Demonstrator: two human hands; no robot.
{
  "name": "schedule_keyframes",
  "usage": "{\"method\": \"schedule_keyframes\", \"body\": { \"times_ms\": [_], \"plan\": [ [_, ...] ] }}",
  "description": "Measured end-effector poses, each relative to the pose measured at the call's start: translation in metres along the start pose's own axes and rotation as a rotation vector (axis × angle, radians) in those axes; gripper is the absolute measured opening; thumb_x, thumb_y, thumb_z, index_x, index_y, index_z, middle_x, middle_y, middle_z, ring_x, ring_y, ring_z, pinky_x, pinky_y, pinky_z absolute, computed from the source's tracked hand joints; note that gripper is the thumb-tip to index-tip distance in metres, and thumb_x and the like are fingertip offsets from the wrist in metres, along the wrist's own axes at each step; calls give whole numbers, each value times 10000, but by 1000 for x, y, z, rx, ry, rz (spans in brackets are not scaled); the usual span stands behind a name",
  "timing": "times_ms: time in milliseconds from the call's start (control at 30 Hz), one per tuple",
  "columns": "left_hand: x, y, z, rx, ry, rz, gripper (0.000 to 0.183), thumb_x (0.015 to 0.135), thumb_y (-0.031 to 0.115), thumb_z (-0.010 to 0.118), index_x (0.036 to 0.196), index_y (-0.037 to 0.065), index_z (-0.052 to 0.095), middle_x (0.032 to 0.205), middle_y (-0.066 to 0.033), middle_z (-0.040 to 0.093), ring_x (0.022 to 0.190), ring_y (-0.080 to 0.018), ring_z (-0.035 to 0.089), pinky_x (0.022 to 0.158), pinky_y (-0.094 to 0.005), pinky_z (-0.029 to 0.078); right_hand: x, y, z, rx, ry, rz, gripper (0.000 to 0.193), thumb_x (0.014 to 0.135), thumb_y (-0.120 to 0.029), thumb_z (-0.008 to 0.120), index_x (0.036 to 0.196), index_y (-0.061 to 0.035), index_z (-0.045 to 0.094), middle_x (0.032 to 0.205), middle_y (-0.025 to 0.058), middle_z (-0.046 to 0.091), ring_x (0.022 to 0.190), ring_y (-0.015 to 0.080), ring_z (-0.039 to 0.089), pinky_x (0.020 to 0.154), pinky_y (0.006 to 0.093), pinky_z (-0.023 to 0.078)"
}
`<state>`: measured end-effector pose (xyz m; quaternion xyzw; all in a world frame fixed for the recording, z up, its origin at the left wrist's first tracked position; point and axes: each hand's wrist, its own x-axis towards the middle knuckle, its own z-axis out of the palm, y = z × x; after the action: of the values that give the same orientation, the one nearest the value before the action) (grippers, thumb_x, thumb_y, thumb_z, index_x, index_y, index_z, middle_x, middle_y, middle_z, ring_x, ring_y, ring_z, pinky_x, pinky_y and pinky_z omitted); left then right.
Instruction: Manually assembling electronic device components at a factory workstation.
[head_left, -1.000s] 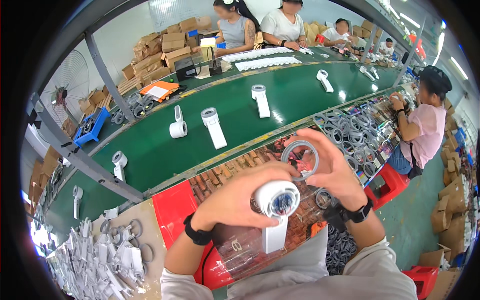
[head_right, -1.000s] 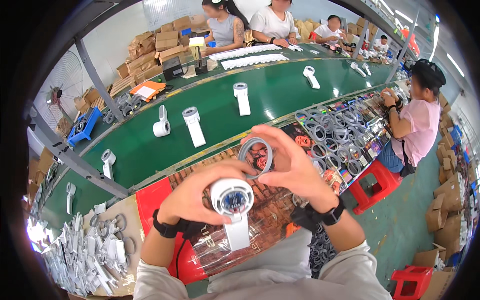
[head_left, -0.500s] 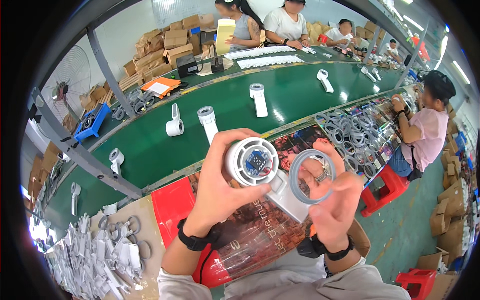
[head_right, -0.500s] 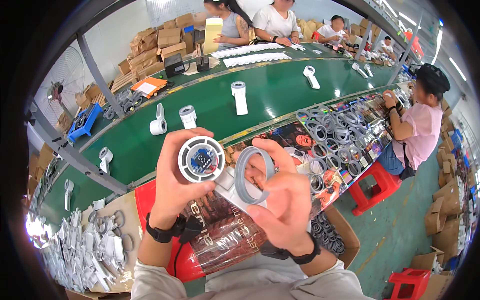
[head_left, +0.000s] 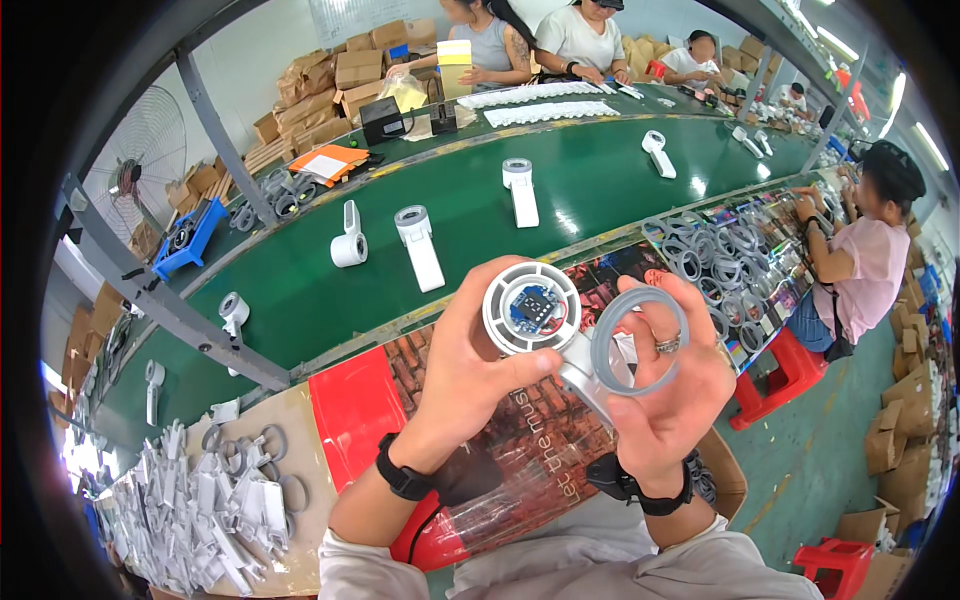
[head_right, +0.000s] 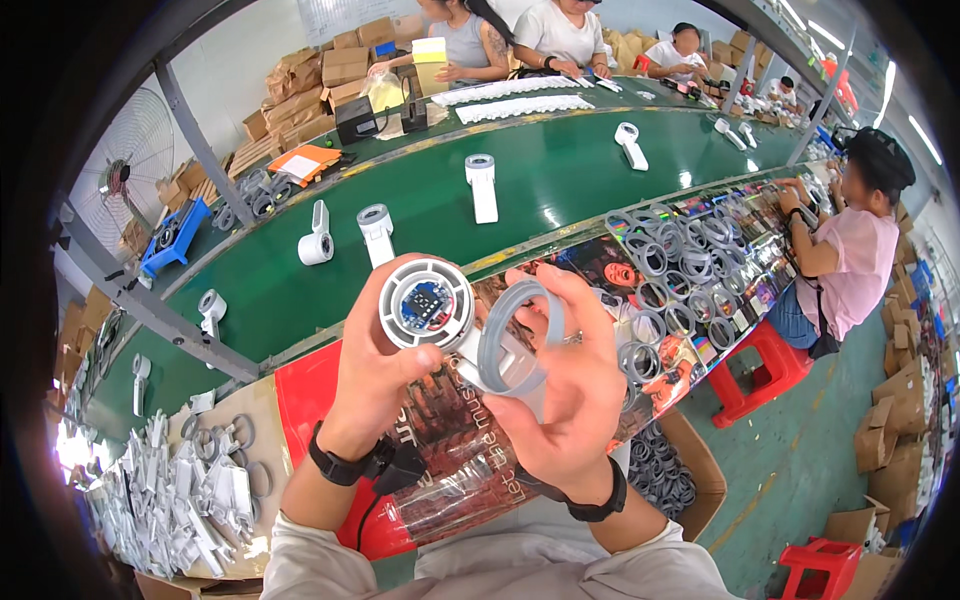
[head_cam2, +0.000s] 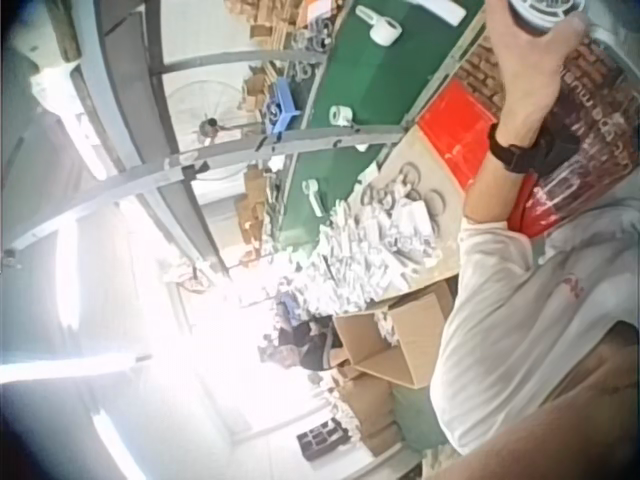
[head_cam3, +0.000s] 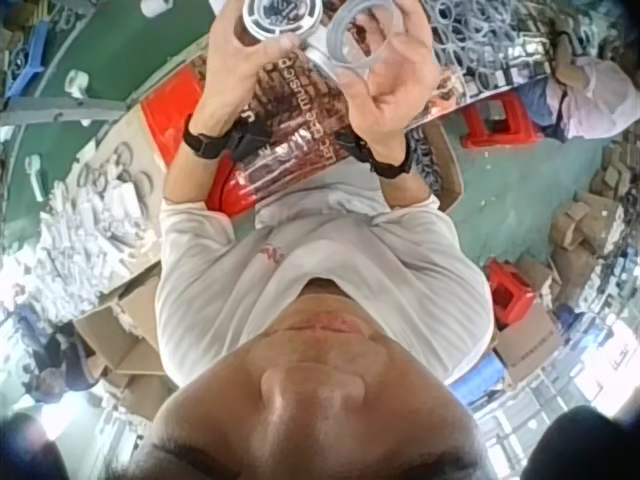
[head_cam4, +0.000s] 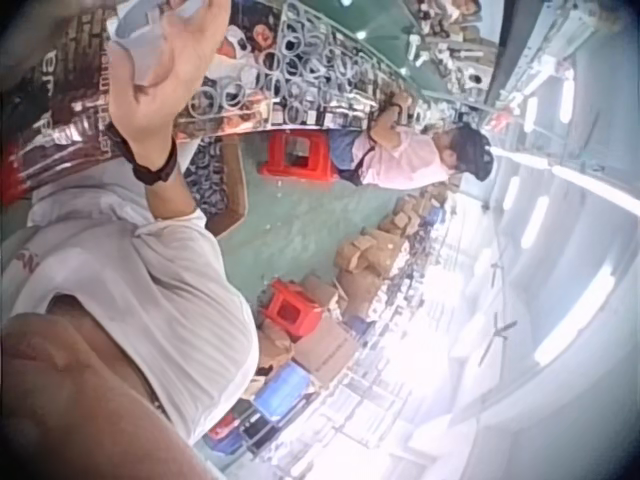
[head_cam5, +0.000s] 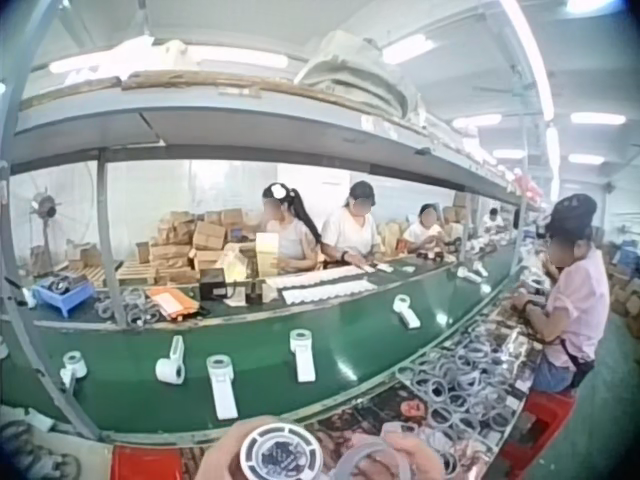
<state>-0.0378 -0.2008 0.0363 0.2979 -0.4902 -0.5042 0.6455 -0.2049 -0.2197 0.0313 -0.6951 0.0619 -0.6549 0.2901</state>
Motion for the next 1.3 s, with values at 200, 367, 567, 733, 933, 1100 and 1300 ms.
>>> {"method": "schedule_keyframes", "body": {
  "times_ms": [200, 367, 567, 733, 933, 1100, 1300],
  "plan": [
    [-2, 1, 6, -2, -45, 8, 732, 674, 76, 800, 1275, 27, 386, 1157, -71, 526, 1092, -160, 523, 946, -312, 428, -6, 5, -4, -97, 16, -6, 604, 708, 9, 716, 1240, -86, 444, 1352, 339, 316, 1120, 409, 535, 891, 441, 475],
    [-4, 3, 12, -13, -57, -2, 742, 650, 40, 805, 1266, 28, 392, 1195, -72, 503, 1121, -158, 505, 959, -310, 420, -1, 1, -6, 13, -46, -66, 667, 688, 35, 724, 1271, -69, 419, 1358, 341, 318, 1126, 395, 535, 903, 441, 469],
    [-3, 1, 9, 24, -75, 51, 746, 649, 29, 800, 1273, 30, 392, 1210, -67, 489, 1143, -154, 488, 972, -315, 412, -5, -1, -6, -18, -16, 3, 701, 686, 42, 724, 1299, -35, 393, 1360, 332, 330, 1128, 410, 531, 924, 452, 451],
    [-4, 4, 14, 517, -4, 280, 757, 586, -9, 779, 1244, 19, 408, 1168, -128, 498, 1095, -252, 529, 936, -327, 434, 3, -10, -5, -224, -107, 76, 574, 673, 60, 704, 1206, -20, 506, 1299, 285, 451, 1107, 367, 563, 879, 377, 486],
    [-5, -18, 13, 1437, 173, 470, 589, 573, 128, 762, 1093, 25, 506, 1114, -159, 513, 936, -356, 578, 797, -414, 472, 10, 1, 3, -427, -373, 316, 546, 685, 67, 654, 1207, -46, 539, 1291, 209, 485, 900, 292, 615, 736, 334, 497],
    [8, -6, 10, 1483, -52, 566, 566, 559, 139, 751, 1067, 22, 530, 1114, -121, 517, 1088, -342, 487, 910, -465, 377, 10, 44, 0, 292, 13, 606, 376, 840, -88, 577, 1196, 22, 524, 1218, 157, 540, 917, 187, 582, 855, 297, 435],
    [16, -21, 3, 1148, -247, 509, 625, 536, 114, 735, 1114, 21, 515, 1142, -123, 505, 1171, -327, 405, 952, -447, 322, -2, 93, -7, 311, -246, 785, 422, 970, -290, 349, 1139, 46, 540, 1121, 123, 566, 1007, 155, 528, 890, 289, 409]
  ]
}}
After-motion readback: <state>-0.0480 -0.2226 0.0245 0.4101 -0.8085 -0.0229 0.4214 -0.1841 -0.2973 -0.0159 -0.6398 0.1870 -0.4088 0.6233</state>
